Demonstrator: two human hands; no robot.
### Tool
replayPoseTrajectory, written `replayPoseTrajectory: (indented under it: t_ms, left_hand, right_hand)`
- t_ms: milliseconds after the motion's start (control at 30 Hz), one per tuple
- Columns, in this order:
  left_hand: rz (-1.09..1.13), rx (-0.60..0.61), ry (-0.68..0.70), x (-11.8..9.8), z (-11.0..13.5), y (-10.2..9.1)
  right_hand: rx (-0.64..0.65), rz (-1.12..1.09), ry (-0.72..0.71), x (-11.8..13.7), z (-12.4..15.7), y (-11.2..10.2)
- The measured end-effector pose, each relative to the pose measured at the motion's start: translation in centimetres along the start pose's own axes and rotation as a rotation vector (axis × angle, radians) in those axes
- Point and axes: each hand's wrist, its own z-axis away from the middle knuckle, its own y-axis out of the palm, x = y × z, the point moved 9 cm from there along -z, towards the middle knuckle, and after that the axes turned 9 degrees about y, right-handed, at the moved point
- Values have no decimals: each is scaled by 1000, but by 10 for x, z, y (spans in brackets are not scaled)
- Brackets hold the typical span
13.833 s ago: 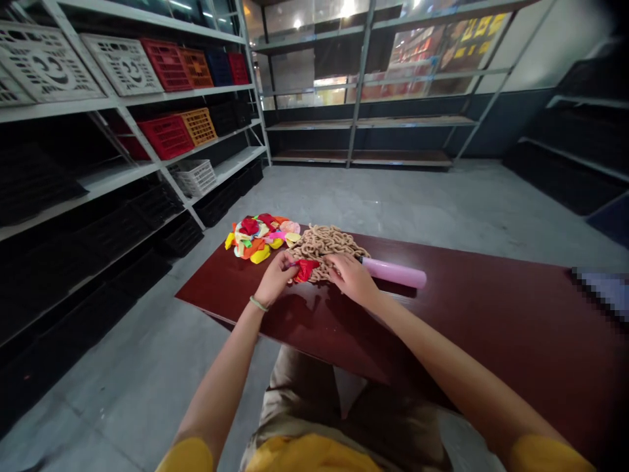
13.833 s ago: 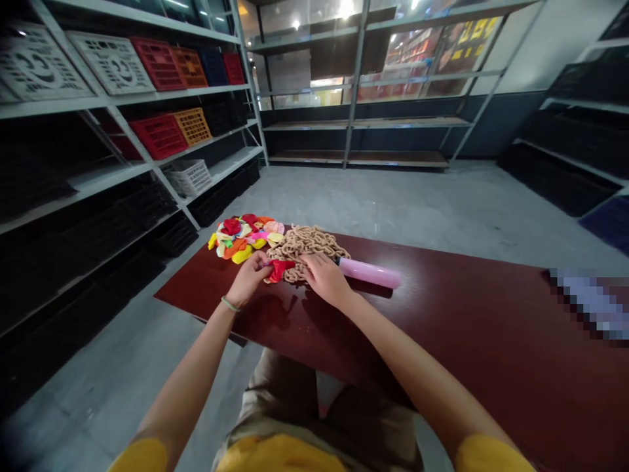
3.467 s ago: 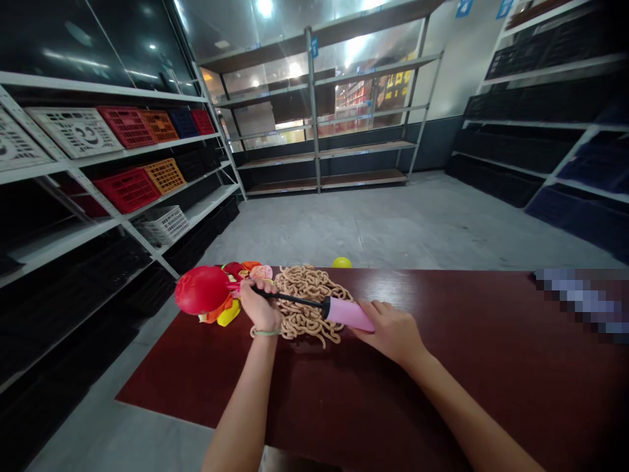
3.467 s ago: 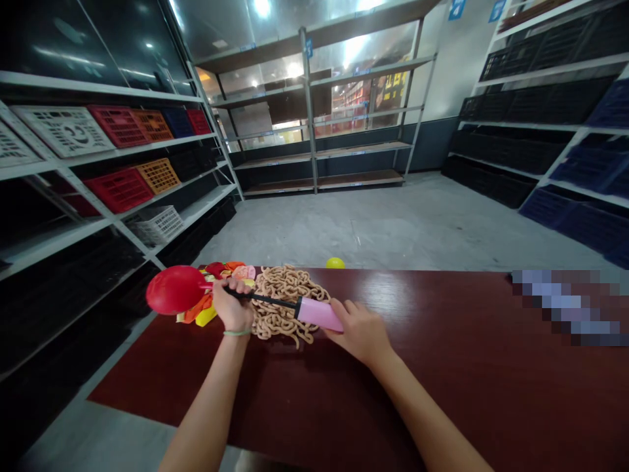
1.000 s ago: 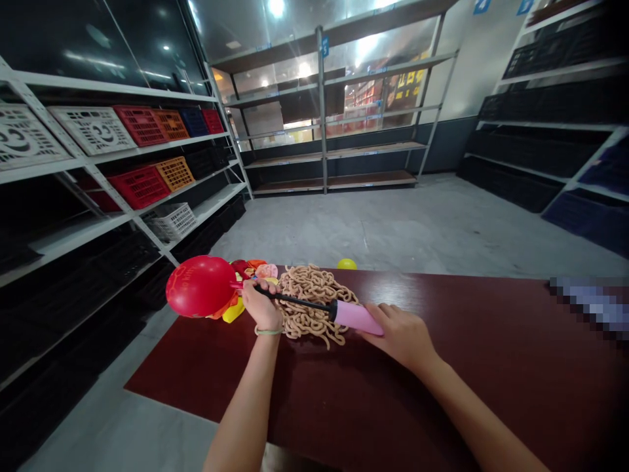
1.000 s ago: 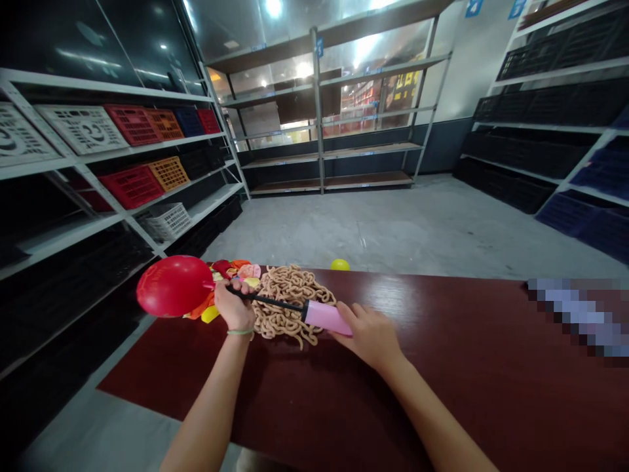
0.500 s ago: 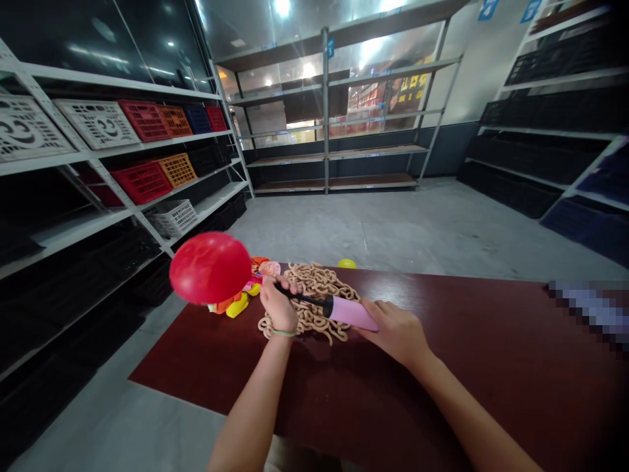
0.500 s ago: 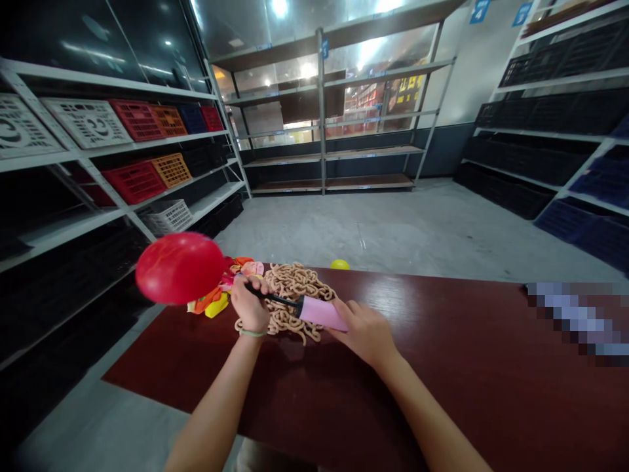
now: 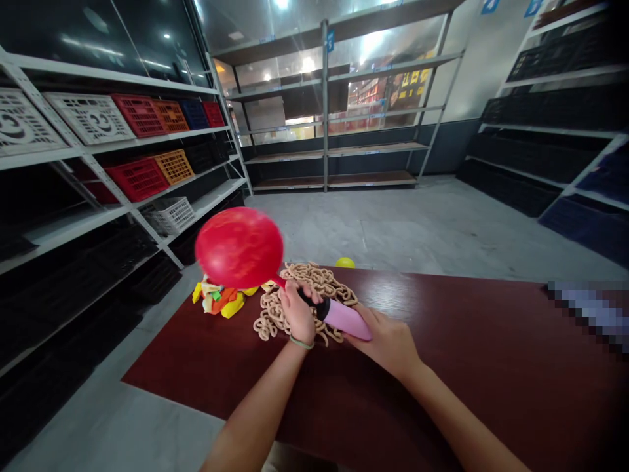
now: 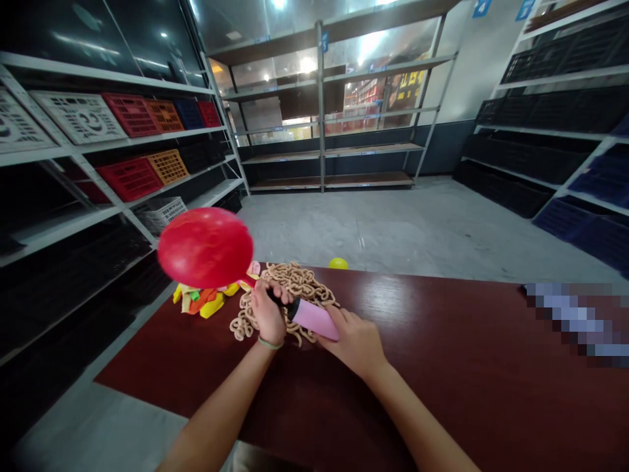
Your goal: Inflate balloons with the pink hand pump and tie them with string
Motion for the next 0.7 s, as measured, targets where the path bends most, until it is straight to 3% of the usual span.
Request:
replayPoseTrajectory:
  t_ms: [167,467,600,700]
  left_hand:
    - [-28,-8,-16,1,-14,-10]
    - [-21,-174,145,-52,-49,-40]
    - [-45,-192,176,-57,-42,-35]
    - [-37,-95,128,-38,-23,-17]
  right_hand:
    - [-2,32,-32,-2,-2,2]
    - [-43,225,-79,-41,-9,-9]
    - [-11,163,-70,-26,-6,-3]
    - [12,55,-32,-8,-2,2]
